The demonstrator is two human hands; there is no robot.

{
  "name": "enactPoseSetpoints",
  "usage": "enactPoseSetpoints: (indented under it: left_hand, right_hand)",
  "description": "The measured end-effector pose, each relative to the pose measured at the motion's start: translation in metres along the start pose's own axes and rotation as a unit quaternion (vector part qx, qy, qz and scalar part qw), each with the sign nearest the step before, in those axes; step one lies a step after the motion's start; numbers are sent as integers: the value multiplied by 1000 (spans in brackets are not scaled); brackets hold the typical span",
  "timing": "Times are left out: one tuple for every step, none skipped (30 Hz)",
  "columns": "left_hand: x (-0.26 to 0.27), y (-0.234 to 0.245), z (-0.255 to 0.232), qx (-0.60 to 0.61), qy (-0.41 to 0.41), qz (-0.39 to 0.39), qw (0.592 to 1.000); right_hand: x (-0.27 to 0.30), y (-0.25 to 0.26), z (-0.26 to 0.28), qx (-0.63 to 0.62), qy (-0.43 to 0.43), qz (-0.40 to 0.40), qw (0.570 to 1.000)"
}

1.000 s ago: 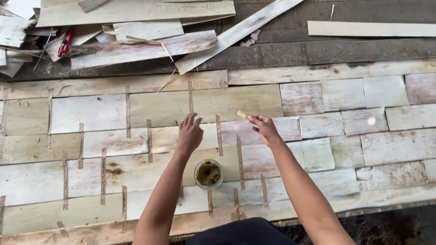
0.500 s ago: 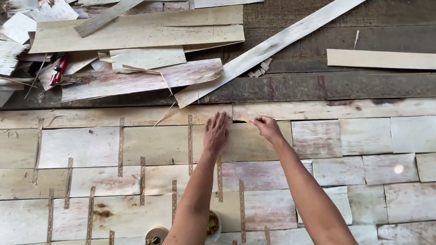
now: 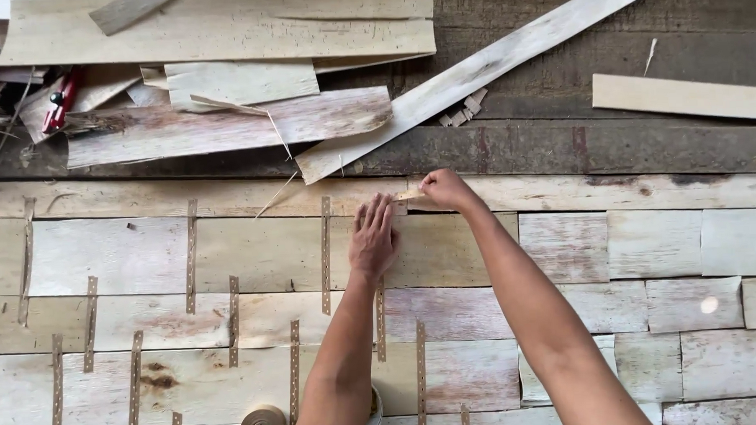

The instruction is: Applying glue to thin wood strips and inserting them into gaps between wooden panels on a large surface.

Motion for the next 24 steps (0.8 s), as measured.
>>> enactPoseSetpoints:
  left_hand:
    - [1,-2,1,1,1,5,1000]
    - [1,-3,1,0,2,0,1000]
    - [1,-3,1,0,4,-4,1000]
    - [1,-4,2,1,6,-2,1000]
    - [1,-5,2,-1,3,-2,1000]
    - [1,-5,2,-3,-1,-2,1000]
    - [2,-2,2,-2,0,0,1000]
    - [0,-5,3,0,6,54,999]
    - [0,-7,3,3,11,107,994]
    - [-2,-6,3,3,11,107,994]
    - [-3,-6,3,3,13,119,993]
    - [-1,-6,3,3,17,132,991]
    - [0,-4,2,4,18,134,991]
    - [-2,-1,2,4,16,136,991]
    - [-3,1,1,5,13,139,990]
    - [-4,2,1,5,13,138,990]
    - [-5,1,2,7,15,144,989]
    - [-4,1,1,9,16,150,989]
    - [-4,1,1,10,16,151,988]
    - [-4,2,1,8,15,154,988]
    - [-5,3,1,7,14,157,988]
    - [-5,3,1,7,15,157,987]
    - [-5,3,1,8,16,157,987]
    - [-5,4,1,10,17,158,987]
  right_hand:
    - [-6,-1,-4,-2,-3,3,1000]
    - [-12,-1,-7,13,-1,11,1000]
    - [-18,-1,-10,27,1,19,999]
    - [-19,-3,-12,27,0,22,999]
    - [-20,-4,-12,29,2,20,999]
    - [-21,-3,-14,30,5,17,999]
    - [-15,-3,-9,31,3,19,999]
    - [-9,-2,-4,37,5,23,999]
    - [-3,0,1,44,8,27,999]
    - [-3,0,1,44,7,27,999]
    - [-4,0,2,47,9,18,999]
    - [-3,-2,1,51,9,11,999]
    - [0,-3,2,51,8,13,999]
    - [2,-3,4,53,7,9,999]
    - [5,-2,7,54,6,4,999]
    - [4,-2,7,54,6,4,999]
    - [4,-2,7,60,5,1,998]
    - [5,-2,7,66,3,-1,998]
    - [5,-3,6,66,2,0,998]
    - [5,-3,7,57,7,-7,998]
    - [6,-3,8,48,12,-14,999]
    - [6,-4,7,48,13,-14,999]
    - [7,-4,7,49,15,-22,998]
    - [7,-4,7,50,17,-29,998]
Point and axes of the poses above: each hand's wrist, its own x-axis away from the middle knuckle, its own y-axis out of the back of the hand, z = x × y, the point moved 5 cm from there along -x, towards the middle knuckle, and after that the axes turned 1 degree about -y, right-handed, at the moved point
